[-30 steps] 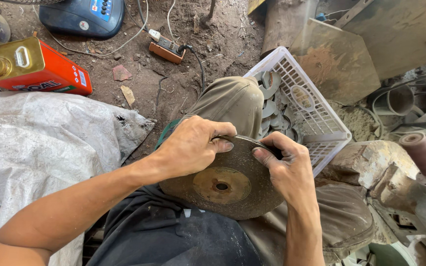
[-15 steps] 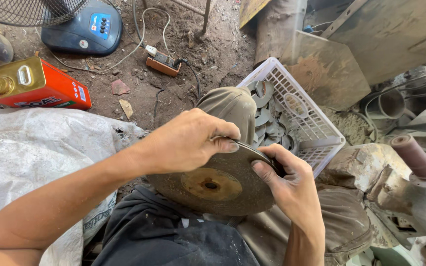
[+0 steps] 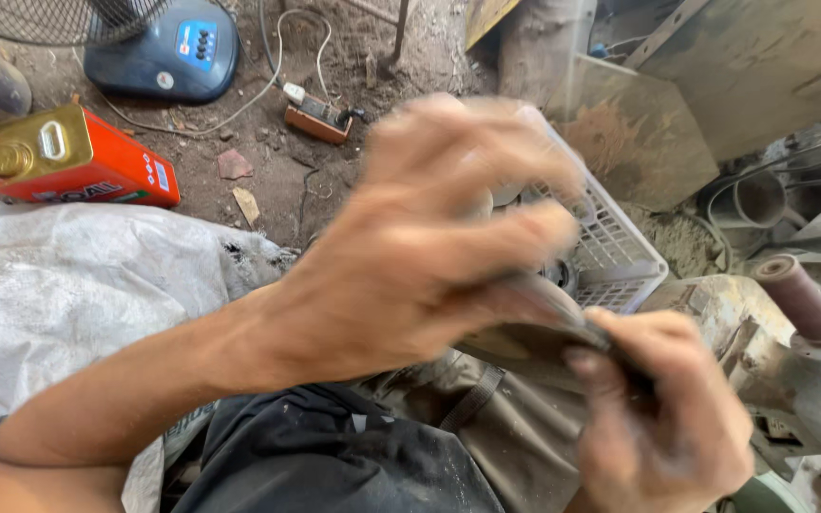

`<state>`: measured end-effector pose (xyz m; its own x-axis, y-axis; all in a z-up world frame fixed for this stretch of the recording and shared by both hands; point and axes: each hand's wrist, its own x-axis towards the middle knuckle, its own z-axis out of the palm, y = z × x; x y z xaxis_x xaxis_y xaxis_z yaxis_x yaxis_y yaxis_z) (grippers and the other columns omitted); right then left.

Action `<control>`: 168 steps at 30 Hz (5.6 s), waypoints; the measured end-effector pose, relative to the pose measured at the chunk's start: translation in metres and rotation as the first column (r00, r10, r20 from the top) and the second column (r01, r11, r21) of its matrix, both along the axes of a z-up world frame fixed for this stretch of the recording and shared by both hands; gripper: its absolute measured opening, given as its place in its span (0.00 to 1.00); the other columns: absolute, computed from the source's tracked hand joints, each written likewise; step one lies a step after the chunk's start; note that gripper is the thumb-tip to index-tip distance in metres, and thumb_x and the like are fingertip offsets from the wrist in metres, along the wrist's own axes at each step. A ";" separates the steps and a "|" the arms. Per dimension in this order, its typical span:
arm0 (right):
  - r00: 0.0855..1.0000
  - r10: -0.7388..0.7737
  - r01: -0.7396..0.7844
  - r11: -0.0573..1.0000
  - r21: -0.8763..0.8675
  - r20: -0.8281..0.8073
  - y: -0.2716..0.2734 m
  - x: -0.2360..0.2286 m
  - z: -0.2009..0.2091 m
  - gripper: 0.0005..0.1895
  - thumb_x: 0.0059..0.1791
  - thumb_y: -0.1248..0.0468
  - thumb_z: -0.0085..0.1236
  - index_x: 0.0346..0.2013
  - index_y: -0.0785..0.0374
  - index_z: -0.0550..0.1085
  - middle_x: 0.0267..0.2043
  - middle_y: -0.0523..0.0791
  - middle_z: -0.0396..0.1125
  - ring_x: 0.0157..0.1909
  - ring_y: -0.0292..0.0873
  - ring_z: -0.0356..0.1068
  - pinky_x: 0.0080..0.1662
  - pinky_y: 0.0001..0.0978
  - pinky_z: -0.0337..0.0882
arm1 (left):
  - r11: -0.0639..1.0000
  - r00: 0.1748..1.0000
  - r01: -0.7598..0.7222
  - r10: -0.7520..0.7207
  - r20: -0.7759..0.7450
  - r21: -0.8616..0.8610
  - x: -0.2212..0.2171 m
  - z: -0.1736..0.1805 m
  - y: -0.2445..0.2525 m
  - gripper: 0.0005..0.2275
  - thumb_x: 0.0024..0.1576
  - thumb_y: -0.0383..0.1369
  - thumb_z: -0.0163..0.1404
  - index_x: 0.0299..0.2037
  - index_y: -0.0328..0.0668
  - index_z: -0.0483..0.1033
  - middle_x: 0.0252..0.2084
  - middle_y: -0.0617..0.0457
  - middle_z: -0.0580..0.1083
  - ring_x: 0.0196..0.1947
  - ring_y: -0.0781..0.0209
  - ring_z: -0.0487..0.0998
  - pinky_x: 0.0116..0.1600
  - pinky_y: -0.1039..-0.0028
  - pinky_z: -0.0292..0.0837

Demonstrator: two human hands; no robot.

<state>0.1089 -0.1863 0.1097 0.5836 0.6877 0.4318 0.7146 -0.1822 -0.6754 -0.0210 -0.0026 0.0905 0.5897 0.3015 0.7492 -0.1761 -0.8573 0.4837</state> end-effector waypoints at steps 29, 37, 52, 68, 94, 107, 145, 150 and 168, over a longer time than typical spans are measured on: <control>0.971 0.228 -0.183 0.902 -0.390 0.073 0.082 0.067 -0.141 0.49 0.40 0.59 0.76 0.68 0.68 0.58 0.64 0.58 0.53 0.64 0.60 0.57 0.63 0.52 0.61 | -0.141 0.921 -0.030 -0.389 0.028 -0.989 -0.040 -0.183 0.066 0.15 0.59 0.29 0.53 0.55 0.30 0.74 0.44 0.48 0.80 0.41 0.63 0.81 0.48 0.72 0.79; 0.890 -0.030 -0.250 0.802 -0.542 -0.454 0.093 0.075 -0.141 0.38 0.41 0.61 0.71 0.59 0.63 0.59 0.45 0.55 0.66 0.44 0.51 0.69 0.45 0.43 0.74 | 0.156 0.901 -0.301 -0.276 -0.334 -0.941 -0.032 -0.164 0.041 0.15 0.54 0.24 0.56 0.52 0.33 0.76 0.41 0.48 0.81 0.37 0.64 0.81 0.43 0.74 0.78; 0.871 0.097 -0.334 0.835 -0.437 -0.481 0.038 0.058 -0.085 0.19 0.42 0.65 0.69 0.44 0.67 0.75 0.30 0.44 0.72 0.33 0.35 0.69 0.37 0.29 0.70 | 0.531 0.819 -0.109 -0.432 -0.378 -0.840 -0.025 -0.104 0.021 0.14 0.55 0.31 0.60 0.49 0.40 0.76 0.40 0.50 0.82 0.40 0.61 0.82 0.46 0.71 0.76; 0.947 0.166 -0.256 0.908 -0.333 -0.275 0.019 0.017 -0.069 0.08 0.45 0.69 0.65 0.35 0.69 0.75 0.26 0.44 0.66 0.27 0.37 0.63 0.33 0.29 0.64 | 0.838 0.866 -0.046 -0.237 -0.440 -0.543 -0.012 -0.073 -0.019 0.07 0.56 0.35 0.56 0.38 0.43 0.76 0.34 0.51 0.74 0.37 0.47 0.78 0.39 0.58 0.70; 0.948 0.103 -0.175 0.959 -0.224 -0.302 -0.007 0.017 -0.033 0.08 0.43 0.70 0.66 0.35 0.69 0.77 0.27 0.44 0.69 0.29 0.36 0.67 0.34 0.27 0.68 | 0.906 0.887 0.095 -0.265 -0.379 -0.412 -0.016 -0.037 -0.019 0.08 0.57 0.31 0.55 0.44 0.38 0.75 0.36 0.50 0.73 0.40 0.50 0.76 0.44 0.62 0.71; 0.995 0.037 -0.064 0.953 -0.297 -0.098 0.019 -0.013 -0.055 0.10 0.41 0.71 0.68 0.32 0.69 0.75 0.30 0.49 0.68 0.30 0.47 0.68 0.35 0.35 0.66 | 0.966 0.907 -0.065 -0.047 -0.418 -0.250 0.001 -0.058 -0.047 0.03 0.54 0.27 0.55 0.35 0.44 0.74 0.30 0.54 0.71 0.36 0.54 0.75 0.41 0.62 0.67; 0.948 0.248 -0.300 0.908 -0.294 -0.202 0.024 0.010 -0.052 0.11 0.42 0.69 0.67 0.36 0.69 0.75 0.29 0.47 0.68 0.28 0.44 0.68 0.34 0.33 0.67 | 0.928 0.852 0.013 -0.206 -0.481 -0.373 -0.022 -0.056 -0.015 0.07 0.58 0.34 0.55 0.42 0.42 0.75 0.33 0.48 0.73 0.36 0.45 0.78 0.39 0.58 0.71; 0.979 0.157 -0.191 0.926 -0.327 -0.128 0.024 0.004 -0.060 0.08 0.44 0.68 0.65 0.34 0.69 0.75 0.28 0.49 0.67 0.27 0.48 0.67 0.32 0.37 0.65 | 0.951 0.909 -0.073 -0.060 -0.412 -0.300 -0.011 -0.065 -0.032 0.07 0.58 0.33 0.54 0.40 0.41 0.74 0.31 0.50 0.74 0.37 0.48 0.78 0.42 0.59 0.71; 0.895 0.303 -0.375 0.908 -0.187 -0.327 0.026 0.010 -0.064 0.10 0.43 0.70 0.67 0.35 0.69 0.74 0.28 0.44 0.66 0.31 0.37 0.65 0.35 0.30 0.66 | 0.968 0.848 -0.014 -0.122 -0.516 -0.252 -0.025 -0.050 -0.016 0.07 0.58 0.36 0.56 0.37 0.42 0.75 0.31 0.48 0.73 0.35 0.47 0.77 0.37 0.56 0.70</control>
